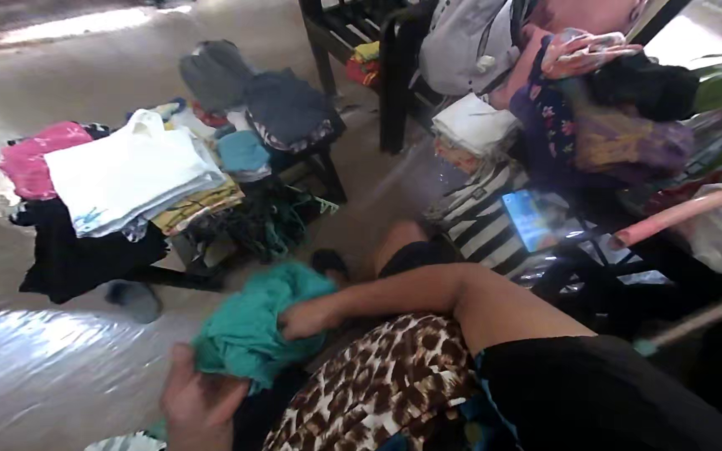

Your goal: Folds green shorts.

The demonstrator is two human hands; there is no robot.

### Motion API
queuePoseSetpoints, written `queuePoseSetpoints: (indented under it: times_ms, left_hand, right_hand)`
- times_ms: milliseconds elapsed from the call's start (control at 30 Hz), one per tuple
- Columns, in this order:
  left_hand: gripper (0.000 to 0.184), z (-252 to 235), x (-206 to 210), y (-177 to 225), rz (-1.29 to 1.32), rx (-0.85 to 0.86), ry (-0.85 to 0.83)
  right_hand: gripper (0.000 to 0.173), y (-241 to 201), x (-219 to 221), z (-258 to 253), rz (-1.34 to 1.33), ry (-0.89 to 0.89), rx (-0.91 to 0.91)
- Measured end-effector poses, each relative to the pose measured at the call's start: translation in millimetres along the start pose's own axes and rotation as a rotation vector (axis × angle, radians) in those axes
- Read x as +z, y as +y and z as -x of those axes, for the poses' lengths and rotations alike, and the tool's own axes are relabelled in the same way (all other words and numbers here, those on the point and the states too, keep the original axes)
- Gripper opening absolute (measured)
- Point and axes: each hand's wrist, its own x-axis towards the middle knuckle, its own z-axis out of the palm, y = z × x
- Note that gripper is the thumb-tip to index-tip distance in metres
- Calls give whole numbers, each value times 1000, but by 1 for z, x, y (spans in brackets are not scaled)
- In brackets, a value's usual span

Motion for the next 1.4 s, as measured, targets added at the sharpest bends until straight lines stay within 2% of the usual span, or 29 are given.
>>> queuePoseSetpoints:
  times_ms: [67, 133, 200, 233, 267, 333, 433, 533, 600, 667, 767, 800, 867, 900, 933, 1000, 1033, 1100, 1167, 1200, 1233, 1333, 1400]
  left_hand:
    - [38, 1, -10, -2, -104, -64, -64]
    - [48, 1, -28, -5, -300, -50, -48]
    - [74, 0, -34, -1, -777, -81, 85]
    - [78, 0, -31, 5, -1051, -181, 158]
    - [74, -3, -28, 9, -1254, -283, 226]
    - [62, -8, -25, 15, -1396, -330, 332]
    - [44, -16, -20, 26, -1446, -155, 394]
    - [32, -22, -42, 27, -1263, -41, 496]
    - [33, -20, -52, 21, -843, 24, 527]
    - [30, -16, -51, 20, -399, 81, 466]
    - [29, -7, -43, 29, -125, 79, 433]
    - [31, -1, -40, 35, -102, 46, 401]
    - [37, 12, -41, 45, -56, 5, 221]
    - [38, 17, -41, 47, -31, 6, 100]
    - [35, 19, -42, 47, 3, 19, -26]
    - [37, 14, -40, 42, 69, 52, -231]
    - [41, 11, -37, 39, 72, 60, -283]
    - [50, 5, -32, 28, 84, 32, -351]
    - [51, 1, -19, 17, 145, -26, -412]
    - [49, 1, -9, 13, 168, -63, -453]
    - [46, 2, 1, 10, 175, -103, -500]
    - [32, 12, 22, 3, 91, -178, -647]
    - [24, 24, 37, 11, 32, -176, -666]
  right_hand:
    - [25, 1, 1, -3, 30, -14, -32]
    - [29, -13, -21, 9, -100, 94, -34]
    - [35, -21, -41, 16, -420, 263, -72]
    - [37, -26, -50, 19, -590, 291, -99]
    - [36, -33, -57, 21, -691, 301, -148]
    - [31, -51, -72, 27, -766, 261, -290]
    - [31, -67, -82, 42, -714, 276, -385]
    - [31, -67, -93, 52, -746, 357, -461]
    - [29, -65, -100, 56, -752, 373, -515]
    - [28, -61, -108, 57, -723, 380, -549]
    - [24, -51, -122, 52, -648, 487, -507]
    - [20, -48, -126, 50, -594, 561, -463]
    - [12, -39, -135, 44, -444, 738, -315]
    - [16, -30, -139, 39, -350, 818, -233]
    - [27, -19, -142, 34, -252, 851, -150]
    - [40, -4, -142, 27, -100, 776, -59]
    - [36, -2, -137, 26, -53, 695, -59]
    - [21, -1, -116, 24, -44, 404, -154]
    - [24, -5, -82, 19, -132, 23, -207]
    - [22, -8, -61, 17, -134, -86, -185]
    - [19, -8, -42, 14, -82, -130, -162]
    - [40, -16, -17, 15, 86, -224, -26]
    - [41, -11, -11, 10, 273, -274, -42]
